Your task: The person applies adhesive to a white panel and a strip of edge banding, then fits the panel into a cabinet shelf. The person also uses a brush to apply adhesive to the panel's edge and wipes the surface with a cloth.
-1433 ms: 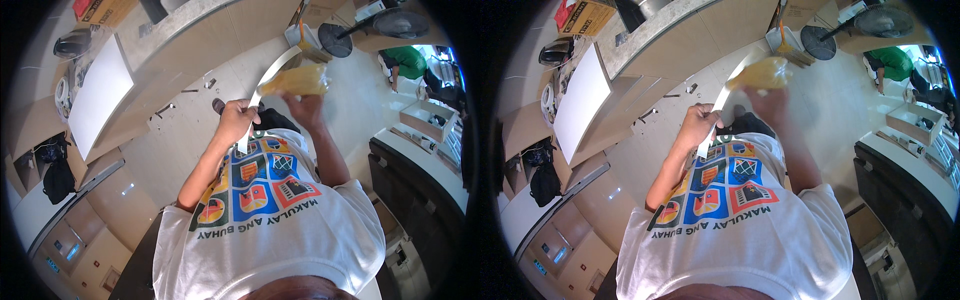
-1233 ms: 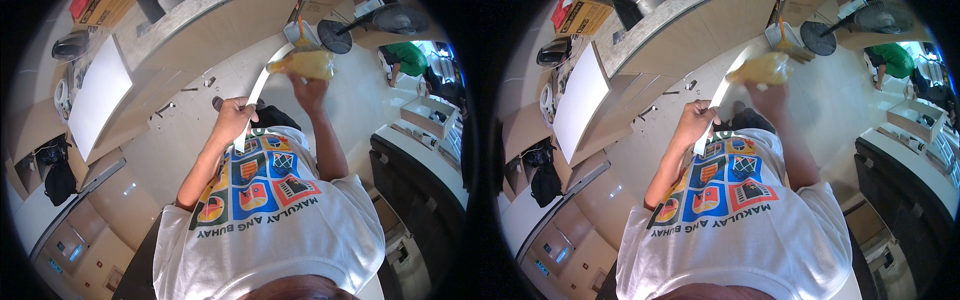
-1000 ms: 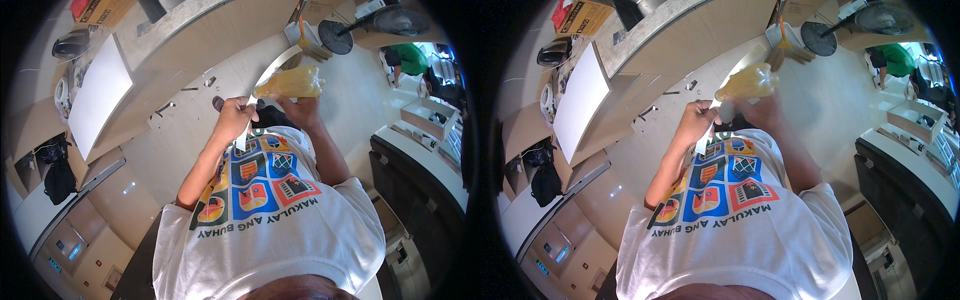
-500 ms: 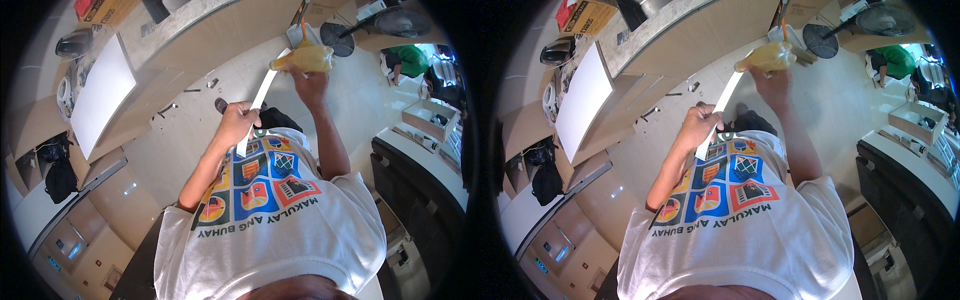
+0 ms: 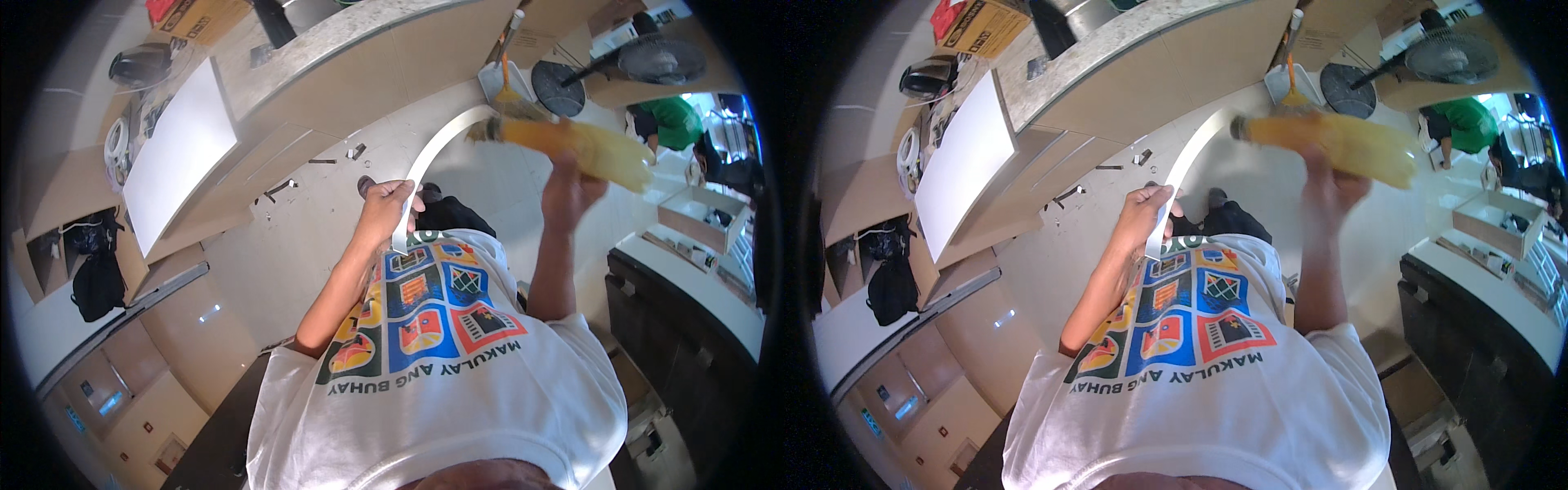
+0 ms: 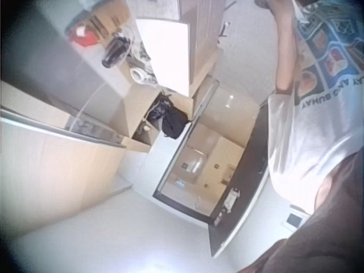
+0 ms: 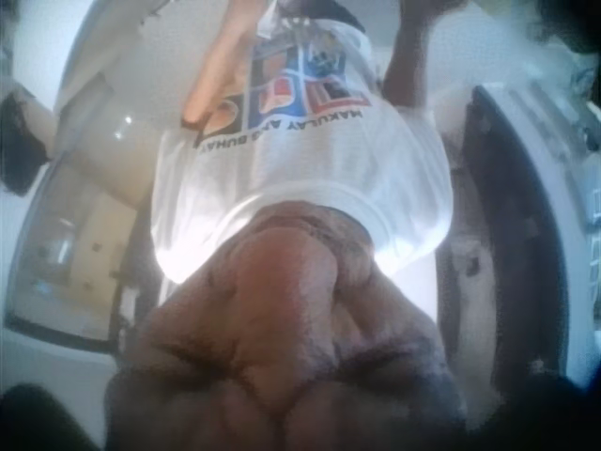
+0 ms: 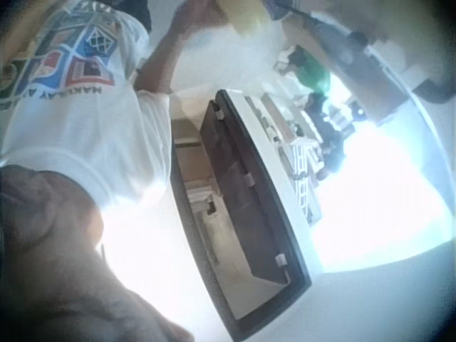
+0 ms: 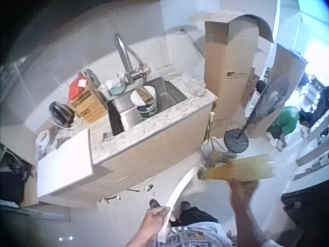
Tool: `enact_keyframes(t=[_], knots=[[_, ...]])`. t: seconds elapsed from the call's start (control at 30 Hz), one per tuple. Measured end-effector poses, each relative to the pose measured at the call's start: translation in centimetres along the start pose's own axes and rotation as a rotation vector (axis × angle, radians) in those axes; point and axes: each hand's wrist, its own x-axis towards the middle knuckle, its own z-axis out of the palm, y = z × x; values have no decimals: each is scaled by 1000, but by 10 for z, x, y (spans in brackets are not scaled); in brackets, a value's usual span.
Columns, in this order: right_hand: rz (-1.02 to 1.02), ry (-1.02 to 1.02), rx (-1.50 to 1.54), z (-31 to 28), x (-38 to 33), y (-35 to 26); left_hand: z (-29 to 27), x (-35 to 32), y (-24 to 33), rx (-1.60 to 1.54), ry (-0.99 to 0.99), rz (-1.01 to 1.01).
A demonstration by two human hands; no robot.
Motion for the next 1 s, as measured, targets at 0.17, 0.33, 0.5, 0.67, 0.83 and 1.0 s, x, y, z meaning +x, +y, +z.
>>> enact_keyframes(t=[0.17,0.33,0.5,0.67,0.83,1.0], knots=[[533,130,622,-6,-33,0,-4,18,2,-275,25,-43],[867,202,872,23,-70,1,-4,31,-1,-288,53,-4],[768,-145,763,53,-88,-4,23,43,-11,-632,-4,1],[504,-193,233,73,-96,-3,44,55,-19,-783,-61,96],[662,-19,470,78,-89,0,51,67,-32,-802,-22,-46],[611,-53,519,83,-84,2,59,78,-42,-872,-218,65]])
